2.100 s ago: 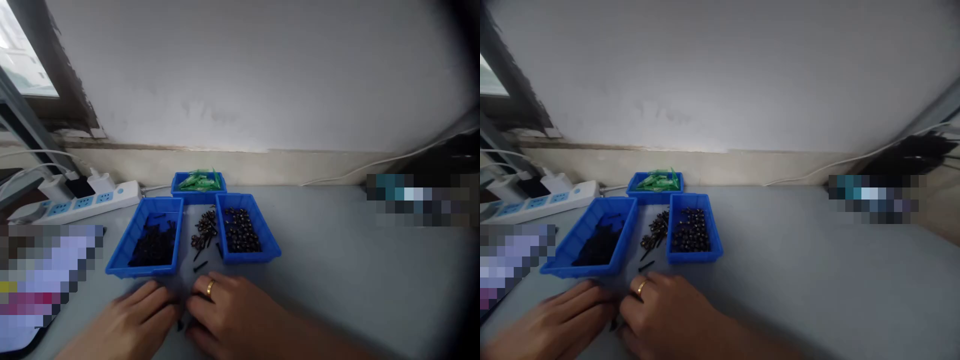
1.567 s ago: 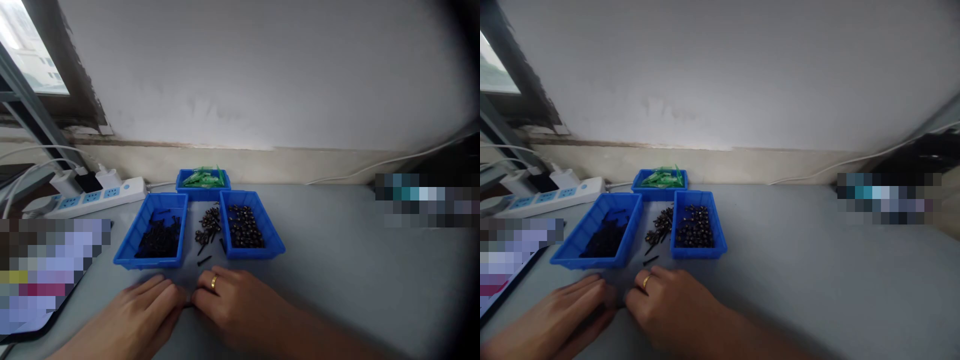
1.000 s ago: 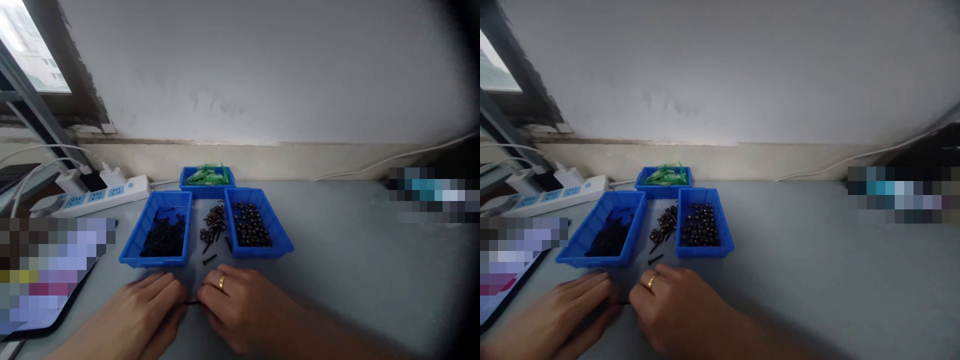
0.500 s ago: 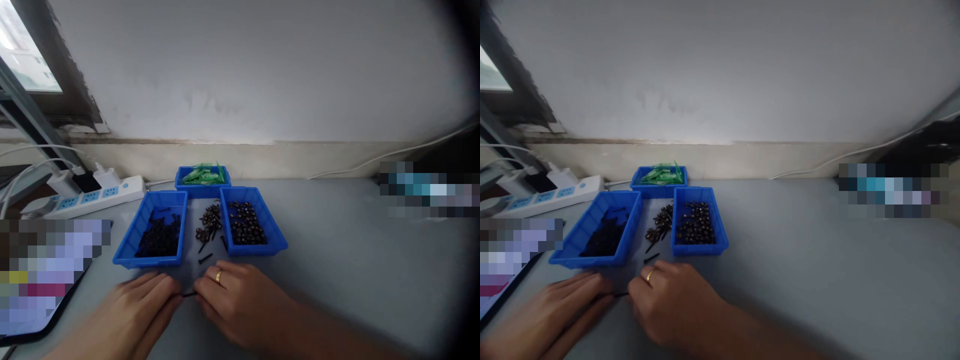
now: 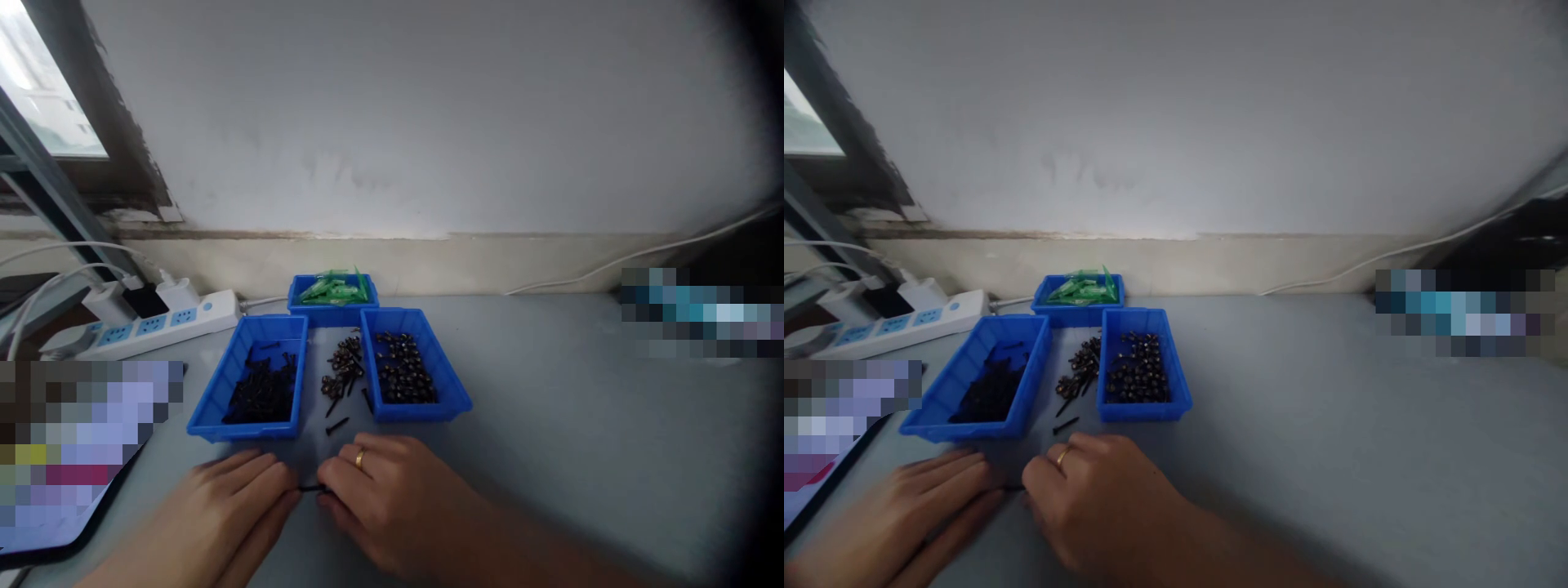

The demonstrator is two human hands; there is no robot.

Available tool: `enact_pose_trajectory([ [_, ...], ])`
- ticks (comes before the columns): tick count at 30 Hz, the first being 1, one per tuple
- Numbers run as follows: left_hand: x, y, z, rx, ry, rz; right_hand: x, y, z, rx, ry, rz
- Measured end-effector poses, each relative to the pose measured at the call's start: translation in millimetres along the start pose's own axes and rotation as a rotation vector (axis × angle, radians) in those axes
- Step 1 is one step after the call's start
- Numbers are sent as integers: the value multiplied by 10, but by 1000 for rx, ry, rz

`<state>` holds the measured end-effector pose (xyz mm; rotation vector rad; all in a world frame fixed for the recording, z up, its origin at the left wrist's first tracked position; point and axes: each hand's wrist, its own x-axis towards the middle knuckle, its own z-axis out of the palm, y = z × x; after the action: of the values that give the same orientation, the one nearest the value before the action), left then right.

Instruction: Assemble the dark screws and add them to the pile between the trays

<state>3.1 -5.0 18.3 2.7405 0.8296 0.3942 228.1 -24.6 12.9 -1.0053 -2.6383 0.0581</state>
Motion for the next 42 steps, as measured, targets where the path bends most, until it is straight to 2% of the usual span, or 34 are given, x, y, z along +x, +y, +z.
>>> enact_pose_trajectory([
  [3, 5, 6, 9, -10, -8, -13, 0, 11, -6, -7, 6, -10],
  [8, 31, 21, 14, 12, 52, 20, 16, 2, -44, -16, -20, -14],
  [14, 21, 9, 3, -12, -4, 2, 18, -15, -58, 25, 18, 68],
  [20, 17, -1, 21, 5, 25, 5, -10, 0, 7, -3, -6, 33],
  [25, -22, -12, 55, 40, 94, 1, -6, 9, -5, -7, -39, -1],
  [28, -14, -17, 39, 17, 55, -7, 2, 2, -19, -4, -55, -10],
  [31, 4, -18, 13, 6, 8, -10, 8, -8, -37, 4, -14, 13],
  [35, 12, -11, 6, 12, 38, 0, 5, -8, -47, 5, 46, 31],
  [42, 19, 7, 8, 19, 33, 6, -3, -6, -11, 1, 36, -18],
])
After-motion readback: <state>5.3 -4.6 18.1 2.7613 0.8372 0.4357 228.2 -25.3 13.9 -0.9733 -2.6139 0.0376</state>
